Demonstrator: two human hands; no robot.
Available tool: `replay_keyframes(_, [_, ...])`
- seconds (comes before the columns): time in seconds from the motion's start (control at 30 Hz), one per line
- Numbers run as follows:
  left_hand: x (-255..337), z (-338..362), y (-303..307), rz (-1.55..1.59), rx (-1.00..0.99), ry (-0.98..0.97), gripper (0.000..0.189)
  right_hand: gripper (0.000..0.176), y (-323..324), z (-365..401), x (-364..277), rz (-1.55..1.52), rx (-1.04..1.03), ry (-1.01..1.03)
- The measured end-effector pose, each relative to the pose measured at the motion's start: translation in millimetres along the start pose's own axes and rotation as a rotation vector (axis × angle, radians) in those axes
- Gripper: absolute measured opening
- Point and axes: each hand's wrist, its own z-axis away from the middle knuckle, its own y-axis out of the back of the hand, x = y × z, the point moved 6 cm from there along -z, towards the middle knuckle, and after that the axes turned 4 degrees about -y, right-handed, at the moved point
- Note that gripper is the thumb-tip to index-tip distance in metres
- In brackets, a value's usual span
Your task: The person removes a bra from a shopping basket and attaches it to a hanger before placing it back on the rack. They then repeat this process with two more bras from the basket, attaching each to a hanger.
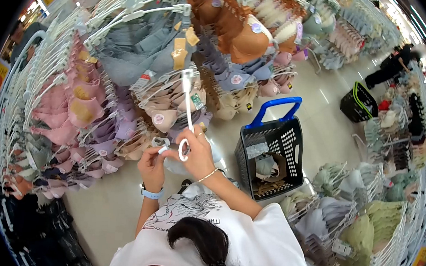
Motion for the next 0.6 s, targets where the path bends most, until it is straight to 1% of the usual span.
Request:
replay_keyframes(0.03, [-1,1,1,-0.034,0.022,0.001,0.009,0.025,3,-3,-2,0.025,0.001,0.028])
replay_keyframes(0.07, [-1,1,0,-0.024,0.0,0.0,0.009,0.025,6,-3,2,0.034,0.022,0.021])
replay_keyframes(0.13, [-3,2,3,-0.115,0.025,0.043,0.009,0.023,-8,2,8,0.094,-0.224,0.158])
replay_keyframes(0.17, [0,0,3,-0.099,0.041,0.067,0.008,0.019,-10,4,4,0.187,-0.29,0.132])
replay_keyframes(0.27, [2,-2,6,-0.073,0.026,0.092,0.008,0.018,-10,6,-2,0.138,-0.257,0.157])
replay_keyframes(0.33, [2,-1,8,-0.086,0.012,0.079,0.008,0.021,-10,8,-1,0.18,-0.257,0.186])
replay_keyframes(0.4, [5,0,11,-0.223,0.004,0.042,0.008,0.024,-12,12,-1,0.257,-0.301,0.218])
replay_keyframes(0.47, [7,0,9,-0.234,-0.015,0.024,0.008,0.026,-12,14,-1,0.274,-0.298,0.23])
replay_keyframes(0.53, [1,2,5,-0.115,-0.058,0.049,0.008,0.025,-6,14,-7,0.334,-0.26,0.215])
replay_keyframes(0.57, [-3,2,5,-0.1,-0.075,0.056,0.008,0.024,-9,15,1,0.304,-0.296,0.161])
replay_keyframes(0.6, [-9,1,5,-0.019,-0.077,0.071,0.007,0.024,-9,13,2,0.328,-0.274,0.136])
